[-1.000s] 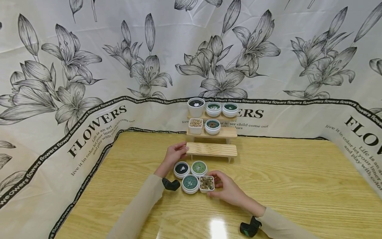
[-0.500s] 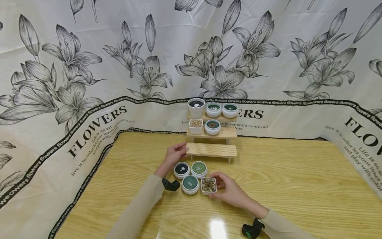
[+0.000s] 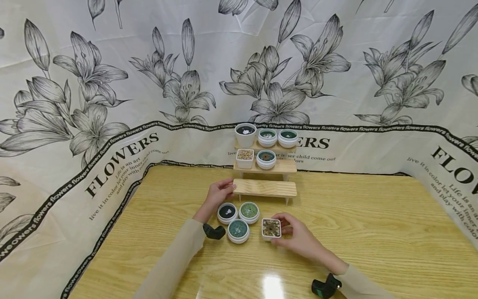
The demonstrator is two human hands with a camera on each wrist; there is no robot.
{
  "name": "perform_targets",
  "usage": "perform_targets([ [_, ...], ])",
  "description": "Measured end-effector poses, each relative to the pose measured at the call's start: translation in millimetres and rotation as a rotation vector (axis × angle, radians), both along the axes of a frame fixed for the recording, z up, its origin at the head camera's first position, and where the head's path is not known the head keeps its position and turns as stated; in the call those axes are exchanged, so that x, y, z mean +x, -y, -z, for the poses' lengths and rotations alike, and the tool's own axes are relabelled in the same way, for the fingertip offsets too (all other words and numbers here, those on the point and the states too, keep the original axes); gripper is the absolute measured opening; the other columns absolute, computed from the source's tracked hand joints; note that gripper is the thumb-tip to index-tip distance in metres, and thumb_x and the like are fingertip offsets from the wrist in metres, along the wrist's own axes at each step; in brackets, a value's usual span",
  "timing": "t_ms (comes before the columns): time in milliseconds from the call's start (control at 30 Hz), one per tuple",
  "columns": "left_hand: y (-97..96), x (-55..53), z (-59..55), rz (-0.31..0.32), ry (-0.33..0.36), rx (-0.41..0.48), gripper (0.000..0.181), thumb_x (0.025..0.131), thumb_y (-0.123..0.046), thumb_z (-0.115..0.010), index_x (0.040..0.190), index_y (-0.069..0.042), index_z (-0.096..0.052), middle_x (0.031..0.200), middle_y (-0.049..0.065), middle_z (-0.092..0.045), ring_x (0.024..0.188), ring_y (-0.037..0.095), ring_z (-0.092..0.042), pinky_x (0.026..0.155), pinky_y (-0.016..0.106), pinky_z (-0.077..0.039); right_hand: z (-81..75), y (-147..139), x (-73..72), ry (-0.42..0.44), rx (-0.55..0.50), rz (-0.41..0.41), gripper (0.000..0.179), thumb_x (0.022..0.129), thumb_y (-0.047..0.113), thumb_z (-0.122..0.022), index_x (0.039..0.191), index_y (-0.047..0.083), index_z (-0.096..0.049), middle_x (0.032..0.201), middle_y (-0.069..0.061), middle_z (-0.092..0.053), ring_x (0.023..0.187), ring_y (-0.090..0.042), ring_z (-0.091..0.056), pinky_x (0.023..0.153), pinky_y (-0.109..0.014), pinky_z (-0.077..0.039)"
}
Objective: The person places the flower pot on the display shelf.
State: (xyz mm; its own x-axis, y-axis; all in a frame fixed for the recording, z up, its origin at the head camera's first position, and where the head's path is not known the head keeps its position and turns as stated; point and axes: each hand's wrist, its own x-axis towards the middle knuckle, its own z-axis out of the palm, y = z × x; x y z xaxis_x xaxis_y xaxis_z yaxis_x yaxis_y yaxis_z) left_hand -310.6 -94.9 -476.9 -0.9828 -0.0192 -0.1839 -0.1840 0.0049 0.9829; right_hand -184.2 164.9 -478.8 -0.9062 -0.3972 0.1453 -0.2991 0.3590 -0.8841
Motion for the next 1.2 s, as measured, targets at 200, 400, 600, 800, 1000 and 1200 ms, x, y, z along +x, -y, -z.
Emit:
perform_targets([
  [200,-0.4,0.4,-1.4,0.003,0.013,-0.015,0.038,0.091,-0.006,-0.064,0.128,-0.001,-0.06,0.104,0.011,-0.065,0.071,0.006,-0.06,0.069,0.021,-0.058,-2.9,-12.0,-1.4,-0.014,0.008,0.055,0.058,0.072,0.012,-0.084,0.12,-0.001,-0.054,0.104,-0.015,-0.06,0.088,-0.012,-0.06,0.079,-0.023,-0.057],
  [400,-0.9,0.8,-0.7,0.002,0.012,-0.014,0.037,0.092,-0.007,-0.064,0.128,-0.002,-0.061,0.107,0.012,-0.065,0.072,0.006,-0.06,0.07,0.021,-0.059,-4.8,-25.9,-0.9,-0.007,0.039,0.122,0.059,0.072,0.013,-0.084,0.121,0.0,-0.054,0.105,-0.014,-0.061,0.088,-0.012,-0.06,0.08,-0.023,-0.057],
  [600,-1.2,0.6,-0.5,0.004,0.007,-0.026,0.037,0.092,-0.007,-0.064,0.128,-0.002,-0.061,0.109,0.014,-0.065,0.072,0.006,-0.061,0.069,0.021,-0.058,-9.1,-43.8,3.0,0.028,0.038,0.17,0.061,0.075,0.015,-0.083,0.125,-0.001,-0.053,0.109,-0.016,-0.06,0.091,-0.011,-0.059,0.079,-0.022,-0.056],
  [800,0.7,0.3,0.3,0.006,0.005,-0.024,0.037,0.091,-0.007,-0.064,0.128,-0.001,-0.06,0.107,0.013,-0.065,0.072,0.007,-0.061,0.069,0.021,-0.058,-13.7,-61.4,3.7,-0.005,0.056,0.226,0.061,0.075,0.013,-0.082,0.126,-0.001,-0.052,0.112,-0.017,-0.06,0.093,-0.007,-0.058,0.079,-0.019,-0.056],
  [1000,-0.1,1.2,-1.8,0.002,0.0,-0.005,0.037,0.091,-0.005,-0.064,0.128,0.0,-0.06,0.104,0.012,-0.065,0.07,0.005,-0.06,0.067,0.02,-0.058,-16.7,-76.9,0.5,-0.04,0.087,0.269,0.06,0.077,0.011,-0.081,0.127,-0.003,-0.051,0.114,-0.02,-0.059,0.093,-0.001,-0.056,0.079,-0.017,-0.056],
  [1200,-1.5,2.1,-2.7,-0.005,0.002,-0.006,0.037,0.091,-0.005,-0.064,0.127,0.0,-0.06,0.102,0.01,-0.065,0.069,0.005,-0.059,0.067,0.019,-0.058,-20.7,-84.9,-3.4,-0.05,0.075,0.294,0.06,0.077,0.009,-0.08,0.128,-0.004,-0.05,0.115,-0.023,-0.058,0.094,0.004,-0.054,0.08,-0.014,-0.054],
])
